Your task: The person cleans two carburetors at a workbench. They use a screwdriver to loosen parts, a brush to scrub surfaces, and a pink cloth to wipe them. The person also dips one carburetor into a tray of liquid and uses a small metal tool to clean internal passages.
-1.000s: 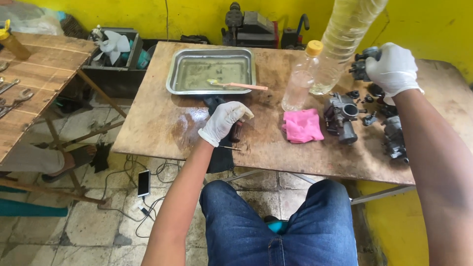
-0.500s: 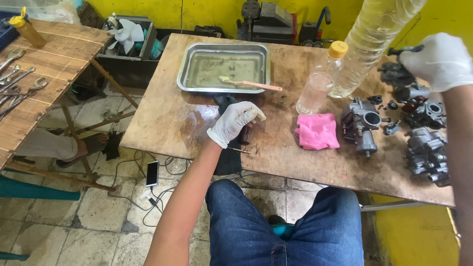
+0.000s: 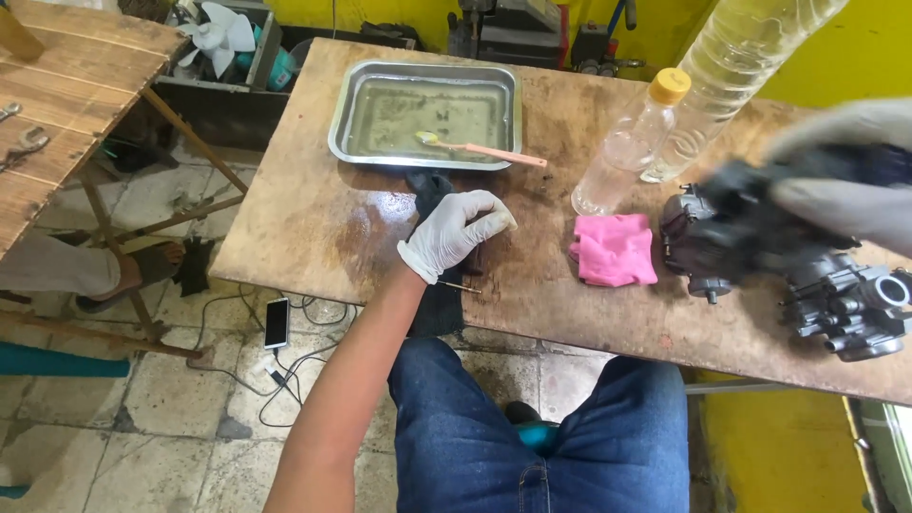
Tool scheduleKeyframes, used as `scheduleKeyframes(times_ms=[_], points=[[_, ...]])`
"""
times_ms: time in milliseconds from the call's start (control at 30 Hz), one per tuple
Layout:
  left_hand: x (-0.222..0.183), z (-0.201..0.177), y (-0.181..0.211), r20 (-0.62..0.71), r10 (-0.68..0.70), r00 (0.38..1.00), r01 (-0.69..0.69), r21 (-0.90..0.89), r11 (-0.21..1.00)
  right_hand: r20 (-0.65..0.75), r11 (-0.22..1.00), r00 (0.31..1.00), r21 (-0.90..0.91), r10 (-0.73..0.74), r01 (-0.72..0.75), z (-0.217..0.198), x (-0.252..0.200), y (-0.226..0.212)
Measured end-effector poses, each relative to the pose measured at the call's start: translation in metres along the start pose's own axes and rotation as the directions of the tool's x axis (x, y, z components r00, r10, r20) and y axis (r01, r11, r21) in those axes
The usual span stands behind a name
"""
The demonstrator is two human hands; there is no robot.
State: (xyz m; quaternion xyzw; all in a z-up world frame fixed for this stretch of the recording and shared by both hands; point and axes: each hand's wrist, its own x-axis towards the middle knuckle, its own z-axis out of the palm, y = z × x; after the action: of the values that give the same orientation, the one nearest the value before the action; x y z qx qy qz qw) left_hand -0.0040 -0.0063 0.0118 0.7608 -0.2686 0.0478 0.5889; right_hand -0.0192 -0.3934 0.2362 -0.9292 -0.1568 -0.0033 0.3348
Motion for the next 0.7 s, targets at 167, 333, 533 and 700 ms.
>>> scheduleKeyframes(times_ms=[167, 333, 533, 700], points=[[-0.004, -0.002, 0.001, -0.014, -0.008, 1.0, 0.009, 0.019, 1.0, -0.028, 0.93, 0.968, -0.287, -0.248, 0.23, 0.073, 0.042, -0.126], [-0.002, -0.002, -0.01, -0.025, -0.056, 0.998, 0.058, 0.056, 0.997, -0.049, 0.829, 0.967, -0.527, -0.251, 0.189, 0.148, 0.148, -0.117], [0.003, -0.002, -0.021, -0.067, -0.067, 0.996, 0.071, 0.056, 0.996, -0.109, 0.819, 0.988, -0.573, -0.11, 0.028, 0.193, 0.229, -0.07], [0.0, -0.001, -0.018, -0.08, -0.082, 0.993, 0.085, 0.03, 0.996, -0.092, 0.821, 0.994, -0.571, -0.057, -0.006, 0.203, 0.229, -0.078]])
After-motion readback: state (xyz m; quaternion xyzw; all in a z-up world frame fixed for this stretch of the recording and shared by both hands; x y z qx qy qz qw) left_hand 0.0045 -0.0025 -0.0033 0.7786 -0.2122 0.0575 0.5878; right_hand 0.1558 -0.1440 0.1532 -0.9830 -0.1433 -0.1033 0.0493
